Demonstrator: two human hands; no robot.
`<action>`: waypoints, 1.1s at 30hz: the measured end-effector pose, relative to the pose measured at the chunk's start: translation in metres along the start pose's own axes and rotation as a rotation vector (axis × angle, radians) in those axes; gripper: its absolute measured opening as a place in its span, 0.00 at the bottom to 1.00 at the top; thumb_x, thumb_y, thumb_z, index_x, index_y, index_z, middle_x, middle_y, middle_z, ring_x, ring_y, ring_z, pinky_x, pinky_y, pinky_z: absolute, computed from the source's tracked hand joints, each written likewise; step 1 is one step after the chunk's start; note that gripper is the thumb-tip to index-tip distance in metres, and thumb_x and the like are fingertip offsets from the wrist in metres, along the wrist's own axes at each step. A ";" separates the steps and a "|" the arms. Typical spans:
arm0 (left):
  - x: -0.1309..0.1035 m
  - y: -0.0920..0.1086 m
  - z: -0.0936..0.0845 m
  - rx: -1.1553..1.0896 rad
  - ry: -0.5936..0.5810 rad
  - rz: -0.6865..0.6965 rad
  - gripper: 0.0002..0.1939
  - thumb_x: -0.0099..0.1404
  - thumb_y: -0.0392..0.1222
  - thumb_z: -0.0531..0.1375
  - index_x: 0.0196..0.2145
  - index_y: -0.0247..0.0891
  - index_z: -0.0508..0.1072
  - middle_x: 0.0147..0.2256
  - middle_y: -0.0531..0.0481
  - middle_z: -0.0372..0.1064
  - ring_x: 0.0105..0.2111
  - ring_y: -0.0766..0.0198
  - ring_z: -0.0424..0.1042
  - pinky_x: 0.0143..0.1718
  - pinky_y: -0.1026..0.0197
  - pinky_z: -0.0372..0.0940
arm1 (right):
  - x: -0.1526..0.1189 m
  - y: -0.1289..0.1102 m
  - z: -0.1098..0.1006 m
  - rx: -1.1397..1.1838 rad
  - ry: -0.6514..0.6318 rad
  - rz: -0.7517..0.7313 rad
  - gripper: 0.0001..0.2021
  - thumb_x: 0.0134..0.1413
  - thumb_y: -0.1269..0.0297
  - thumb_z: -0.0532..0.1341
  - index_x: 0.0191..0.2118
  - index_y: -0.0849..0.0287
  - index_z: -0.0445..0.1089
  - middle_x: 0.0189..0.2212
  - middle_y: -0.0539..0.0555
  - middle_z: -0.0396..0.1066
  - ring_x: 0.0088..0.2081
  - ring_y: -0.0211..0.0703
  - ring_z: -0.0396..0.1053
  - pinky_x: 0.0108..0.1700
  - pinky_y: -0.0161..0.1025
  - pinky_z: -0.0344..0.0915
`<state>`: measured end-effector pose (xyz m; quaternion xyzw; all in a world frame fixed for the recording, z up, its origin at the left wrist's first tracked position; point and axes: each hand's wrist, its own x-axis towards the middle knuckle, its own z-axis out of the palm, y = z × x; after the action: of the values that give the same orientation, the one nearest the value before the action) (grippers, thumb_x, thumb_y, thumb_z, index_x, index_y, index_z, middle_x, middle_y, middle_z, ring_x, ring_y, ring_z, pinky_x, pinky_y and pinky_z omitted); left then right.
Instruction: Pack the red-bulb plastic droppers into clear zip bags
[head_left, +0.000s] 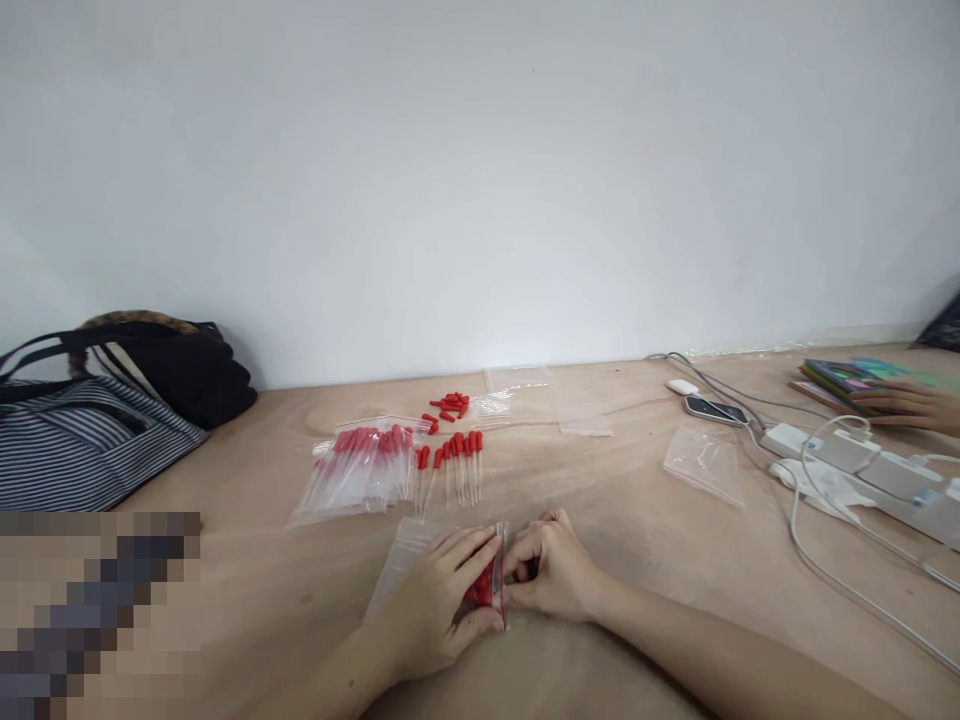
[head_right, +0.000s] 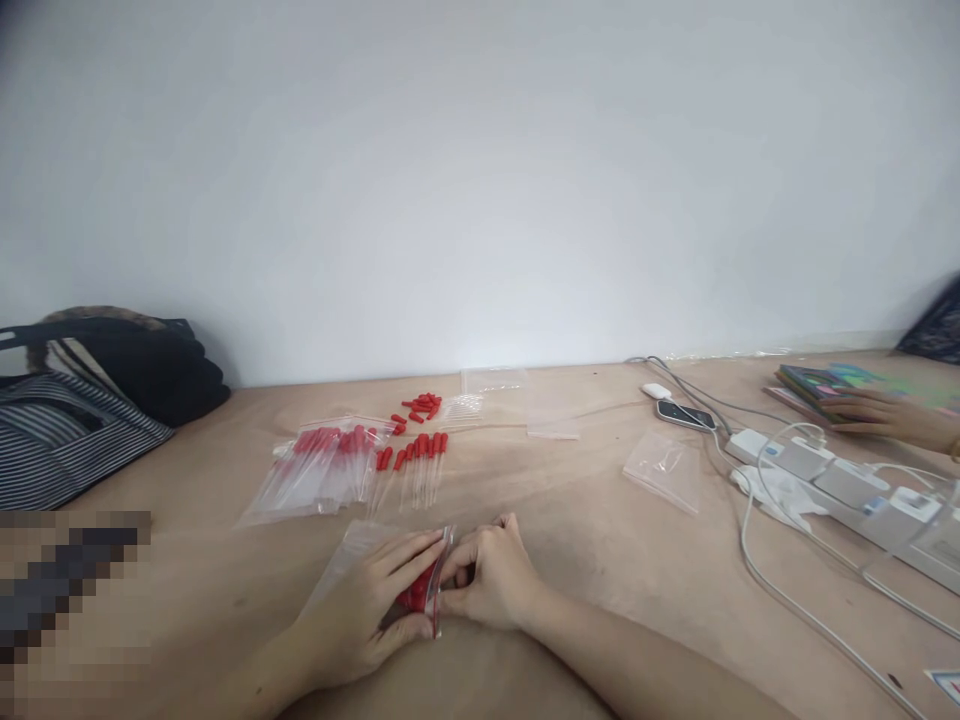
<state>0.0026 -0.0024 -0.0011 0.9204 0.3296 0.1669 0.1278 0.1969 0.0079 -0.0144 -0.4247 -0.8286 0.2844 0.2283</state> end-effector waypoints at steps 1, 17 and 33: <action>0.000 0.000 0.000 0.009 -0.003 0.001 0.30 0.61 0.55 0.55 0.56 0.37 0.57 0.54 0.39 0.59 0.53 0.50 0.60 0.51 0.47 0.59 | 0.000 -0.001 0.000 -0.007 0.004 -0.006 0.13 0.41 0.48 0.64 0.27 0.52 0.75 0.20 0.46 0.70 0.25 0.35 0.63 0.39 0.41 0.46; -0.003 0.002 0.016 0.045 0.075 -0.056 0.32 0.57 0.55 0.57 0.56 0.41 0.57 0.53 0.42 0.60 0.51 0.47 0.60 0.51 0.43 0.57 | -0.007 0.022 -0.020 0.114 -0.031 0.008 0.14 0.38 0.48 0.65 0.26 0.54 0.75 0.19 0.46 0.69 0.24 0.36 0.64 0.45 0.44 0.49; 0.002 0.009 0.015 0.030 0.099 -0.103 0.33 0.53 0.51 0.62 0.54 0.37 0.59 0.52 0.41 0.62 0.50 0.47 0.61 0.52 0.43 0.55 | -0.006 0.001 -0.007 -0.032 0.137 0.078 0.14 0.40 0.51 0.65 0.22 0.58 0.70 0.18 0.46 0.68 0.25 0.35 0.64 0.40 0.41 0.50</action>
<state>0.0152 -0.0099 -0.0113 0.8947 0.3850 0.2004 0.1060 0.2056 0.0052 -0.0109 -0.4784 -0.7985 0.2502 0.2664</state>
